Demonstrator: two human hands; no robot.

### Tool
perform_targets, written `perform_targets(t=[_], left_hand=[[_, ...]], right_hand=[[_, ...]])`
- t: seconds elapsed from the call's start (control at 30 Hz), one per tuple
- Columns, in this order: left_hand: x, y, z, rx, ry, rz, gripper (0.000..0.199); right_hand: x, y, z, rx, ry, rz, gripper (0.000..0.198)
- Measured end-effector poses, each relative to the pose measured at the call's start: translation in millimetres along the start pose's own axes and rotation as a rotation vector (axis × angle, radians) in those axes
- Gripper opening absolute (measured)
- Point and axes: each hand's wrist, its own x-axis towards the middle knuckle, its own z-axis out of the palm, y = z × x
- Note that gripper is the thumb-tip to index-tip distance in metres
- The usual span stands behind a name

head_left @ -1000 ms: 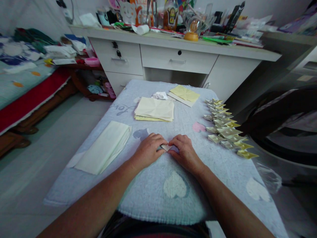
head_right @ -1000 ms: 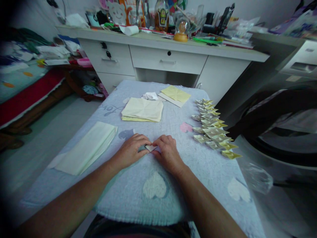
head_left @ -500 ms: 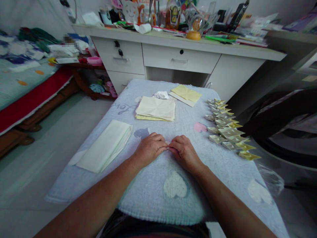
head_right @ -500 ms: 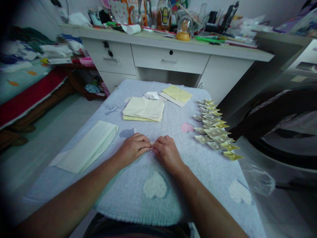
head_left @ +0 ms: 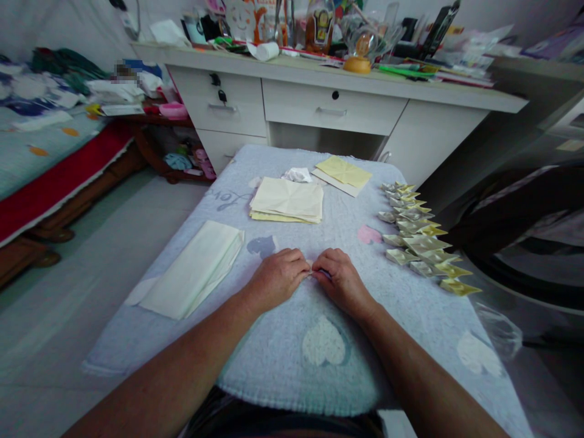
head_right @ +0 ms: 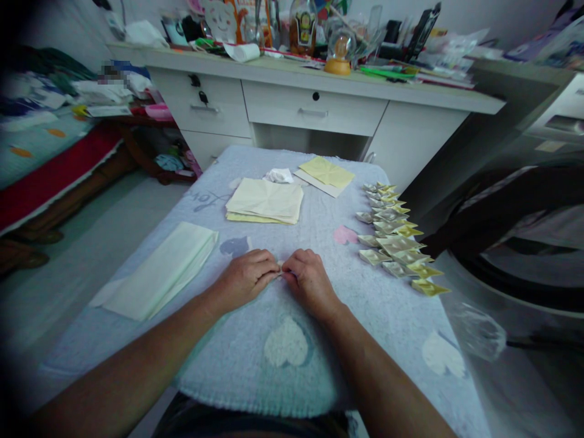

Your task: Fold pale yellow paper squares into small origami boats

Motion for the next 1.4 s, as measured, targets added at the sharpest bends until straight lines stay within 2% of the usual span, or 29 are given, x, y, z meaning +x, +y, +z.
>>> perform_targets(t=[0.23, 0.37, 0.5, 0.67, 0.9, 1.13, 1.4], left_hand=[[0.1, -3.8, 5.8, -0.016, 0.040, 0.006, 0.012], [0.6, -5.6, 9.6, -0.032, 0.065, 0.008, 0.015], [0.1, -3.9, 8.2, -0.048, 0.078, 0.000, 0.014], [-0.4, -1.9, 2.5, -0.052, 0.081, -0.076, 0.003], [1.5, -3.2, 0.9, -0.050, 0.046, -0.085, 0.006], [1.7, -4.8, 0.4, -0.050, 0.040, -0.075, 0.009], [2.3, -7.5, -4.3, -0.067, -0.015, -0.109, 0.009]], right_hand=[[2.1, 0.8, 1.7, -0.034, -0.009, -0.007, 0.009], [1.3, -1.6, 1.3, -0.037, -0.003, -0.001, 0.002], [1.0, -3.4, 1.2, -0.032, 0.004, 0.002, 0.003], [1.0, -4.7, 0.6, -0.041, 0.004, -0.010, 0.008], [0.0, -10.7, -0.6, -0.097, -0.049, 0.001, 0.013], [2.5, -13.4, -0.7, -0.118, -0.077, 0.017, 0.007], [4.6, -13.4, 3.3, -0.139, -0.035, 0.053, 0.011]])
